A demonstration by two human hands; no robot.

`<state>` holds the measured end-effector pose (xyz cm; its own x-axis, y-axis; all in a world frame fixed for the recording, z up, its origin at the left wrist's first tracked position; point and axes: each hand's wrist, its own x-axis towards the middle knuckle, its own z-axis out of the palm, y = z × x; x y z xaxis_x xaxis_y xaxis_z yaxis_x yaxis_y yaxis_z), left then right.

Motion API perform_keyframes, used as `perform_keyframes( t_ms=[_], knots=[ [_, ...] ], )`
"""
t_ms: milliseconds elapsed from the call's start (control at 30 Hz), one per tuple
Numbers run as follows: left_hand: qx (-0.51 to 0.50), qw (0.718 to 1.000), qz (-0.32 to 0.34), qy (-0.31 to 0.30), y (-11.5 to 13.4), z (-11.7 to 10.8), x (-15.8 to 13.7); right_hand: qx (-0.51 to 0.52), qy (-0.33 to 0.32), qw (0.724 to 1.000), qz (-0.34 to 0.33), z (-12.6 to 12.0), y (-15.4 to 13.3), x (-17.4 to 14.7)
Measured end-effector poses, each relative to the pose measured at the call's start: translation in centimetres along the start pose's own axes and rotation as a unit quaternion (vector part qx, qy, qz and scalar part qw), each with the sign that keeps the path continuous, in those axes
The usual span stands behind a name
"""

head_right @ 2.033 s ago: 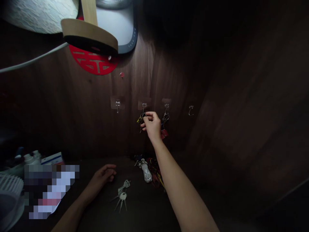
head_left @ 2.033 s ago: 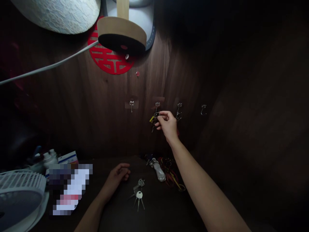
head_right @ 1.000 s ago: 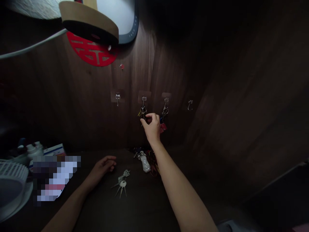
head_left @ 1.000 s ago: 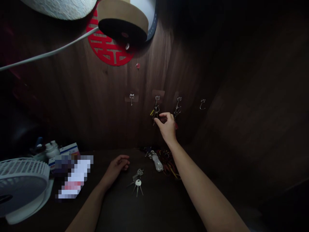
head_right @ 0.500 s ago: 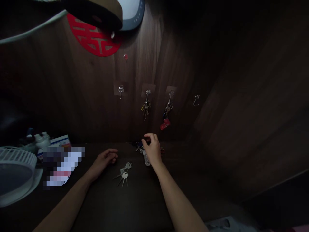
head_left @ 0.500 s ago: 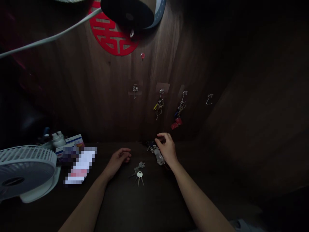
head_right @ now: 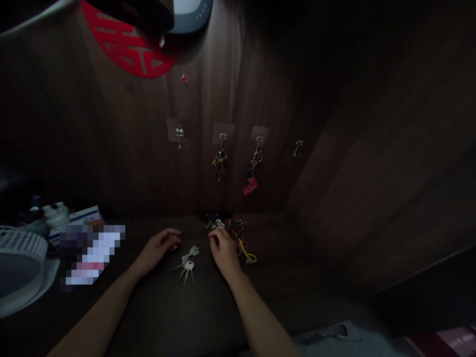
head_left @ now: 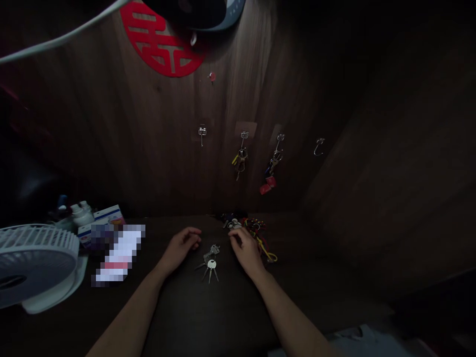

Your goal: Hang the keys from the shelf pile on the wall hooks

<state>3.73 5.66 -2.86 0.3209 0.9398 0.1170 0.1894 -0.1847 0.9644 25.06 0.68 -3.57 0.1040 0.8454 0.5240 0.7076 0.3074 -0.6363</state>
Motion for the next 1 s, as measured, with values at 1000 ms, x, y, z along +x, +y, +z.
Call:
perform_keyframes(
  t_ms=[1000],
  knots=[
    [0.142,0.982,0.108,-0.058,-0.2,1.6,-0.3,-0.051,-0.191,0.973,-0.122,0.6,-1.5,-0.7]
  ],
)
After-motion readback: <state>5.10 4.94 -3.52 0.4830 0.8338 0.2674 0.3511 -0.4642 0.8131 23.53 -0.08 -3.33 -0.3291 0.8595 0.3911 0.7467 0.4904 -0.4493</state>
